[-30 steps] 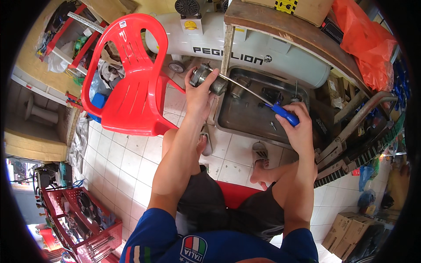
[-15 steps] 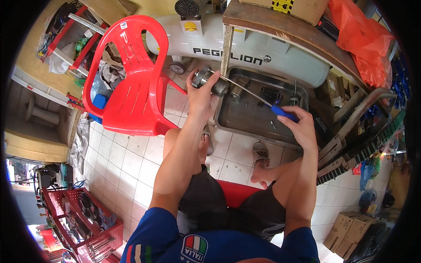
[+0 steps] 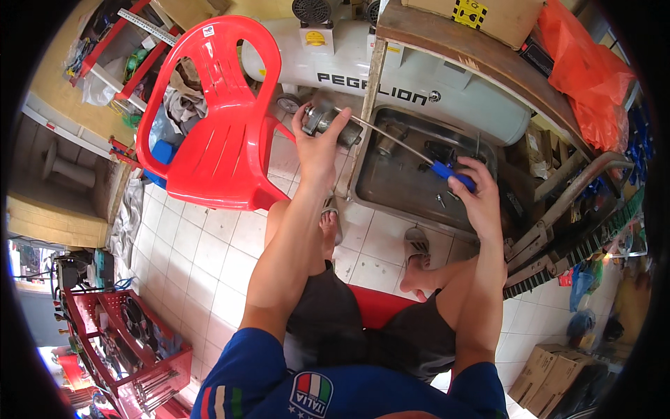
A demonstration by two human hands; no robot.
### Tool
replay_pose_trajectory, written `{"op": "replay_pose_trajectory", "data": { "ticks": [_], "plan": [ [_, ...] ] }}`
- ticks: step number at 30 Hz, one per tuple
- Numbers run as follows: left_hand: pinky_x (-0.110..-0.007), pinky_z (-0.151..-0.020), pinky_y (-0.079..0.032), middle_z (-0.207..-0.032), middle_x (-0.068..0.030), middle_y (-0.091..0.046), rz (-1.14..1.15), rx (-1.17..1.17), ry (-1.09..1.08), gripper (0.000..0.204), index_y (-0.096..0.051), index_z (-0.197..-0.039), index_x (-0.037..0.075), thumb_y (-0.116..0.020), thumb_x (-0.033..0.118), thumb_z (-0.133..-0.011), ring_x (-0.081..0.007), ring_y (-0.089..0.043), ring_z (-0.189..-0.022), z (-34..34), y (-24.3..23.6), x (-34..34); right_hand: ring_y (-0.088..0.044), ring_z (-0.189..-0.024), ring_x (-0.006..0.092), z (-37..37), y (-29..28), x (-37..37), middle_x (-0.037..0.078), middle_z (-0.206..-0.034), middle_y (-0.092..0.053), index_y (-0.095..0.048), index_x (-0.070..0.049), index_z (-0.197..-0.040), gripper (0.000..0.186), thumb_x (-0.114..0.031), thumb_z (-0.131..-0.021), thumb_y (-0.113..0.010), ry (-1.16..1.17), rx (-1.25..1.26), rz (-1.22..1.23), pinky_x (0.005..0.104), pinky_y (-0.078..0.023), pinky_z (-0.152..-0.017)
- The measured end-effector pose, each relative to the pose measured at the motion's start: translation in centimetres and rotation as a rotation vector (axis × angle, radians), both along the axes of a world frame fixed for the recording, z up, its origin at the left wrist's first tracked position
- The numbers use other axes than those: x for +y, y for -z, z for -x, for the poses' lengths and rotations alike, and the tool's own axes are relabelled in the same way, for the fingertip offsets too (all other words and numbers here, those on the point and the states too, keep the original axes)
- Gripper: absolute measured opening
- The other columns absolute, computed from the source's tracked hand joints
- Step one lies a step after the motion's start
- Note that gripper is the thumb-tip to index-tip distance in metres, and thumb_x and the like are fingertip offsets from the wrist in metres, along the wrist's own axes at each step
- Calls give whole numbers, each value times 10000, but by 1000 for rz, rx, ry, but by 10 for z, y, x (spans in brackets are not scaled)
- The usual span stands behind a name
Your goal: The person disassembles a motorcycle starter motor by removing the long bolts with a screwdriver, pulling the casing apart to reveal the internal components, and then reassembling the parts.
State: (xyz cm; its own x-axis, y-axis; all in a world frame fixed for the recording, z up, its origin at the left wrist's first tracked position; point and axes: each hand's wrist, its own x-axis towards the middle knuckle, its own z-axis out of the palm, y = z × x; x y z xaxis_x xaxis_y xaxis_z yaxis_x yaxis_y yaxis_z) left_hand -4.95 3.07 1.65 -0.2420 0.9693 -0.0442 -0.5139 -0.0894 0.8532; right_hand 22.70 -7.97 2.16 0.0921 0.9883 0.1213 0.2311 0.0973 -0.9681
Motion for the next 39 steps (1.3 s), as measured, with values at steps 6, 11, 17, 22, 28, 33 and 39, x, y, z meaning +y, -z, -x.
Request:
{"op": "replay_pose_trajectory", "data": {
  "ticks": [6, 11, 17, 22, 28, 33, 39],
  "plan": [
    [-381, -802, -565, -1220, -101, -545, -11, 52, 11, 878, -319, -1425, 94, -890, 131, -759, -195, -602, -1056, 3, 4, 0, -441, -536, 56, 11, -6, 2, 39, -800, -605, -622, -91, -1227, 311, -310, -1006, -617, -17, 266, 509, 216, -297, -446],
    [-425, -821, -587, -1227, -108, -538, 65, 14, 13, 831, -316, -1409, 93, -865, 126, -786, -219, -616, -1071, 5, -2, 0, -506, -611, 61, 14, -14, -4, 41, -913, -630, -636, -37, -1127, 323, -52, -843, -790, 66, 156, 85, 223, -426, -488],
    [-446, -828, -596, -1230, -104, -535, 104, 18, 9, 813, -313, -1406, 101, -854, 118, -799, -231, -622, -1072, 4, -2, -3, -500, -583, 47, 19, -12, -3, 47, -888, -651, -682, -47, -1151, 258, -116, -909, -739, 114, -30, -95, 216, -413, -469],
    [-449, -834, -594, -1226, -98, -541, 61, 32, 28, 815, -311, -1409, 104, -853, 121, -800, -223, -618, -1072, 7, 3, -2, -407, -474, 21, 7, -17, -4, 15, -747, -626, -682, -45, -1191, 285, -217, -964, -684, -56, 170, 245, 212, -315, -411],
    [-444, -839, -595, -1217, -95, -552, 79, 50, 55, 809, -312, -1414, 106, -846, 114, -807, -214, -622, -1071, -2, -1, -4, -413, -466, 23, 4, -19, -8, 6, -682, -582, -690, -6, -1141, 324, -263, -945, -708, 4, -38, 238, 220, -313, -403],
    [-427, -837, -599, -1212, -87, -566, 69, 62, 75, 778, -325, -1410, 114, -833, 110, -821, -218, -625, -1079, -2, 1, -10, -397, -440, 32, -4, -36, -9, 4, -637, -549, -698, 14, -1067, 368, -340, -976, -653, -136, 17, 480, 222, -310, -400],
    [-401, -846, -553, -1222, -76, -575, 110, -63, 117, 764, -360, -1413, 129, -841, 122, -819, -210, -608, -1089, -1, 5, -4, -366, -450, 42, -39, -27, -8, -28, -610, -472, -690, 10, -1047, 437, -408, -1015, -567, -146, 188, 373, 226, -339, -422]
  ]
}}
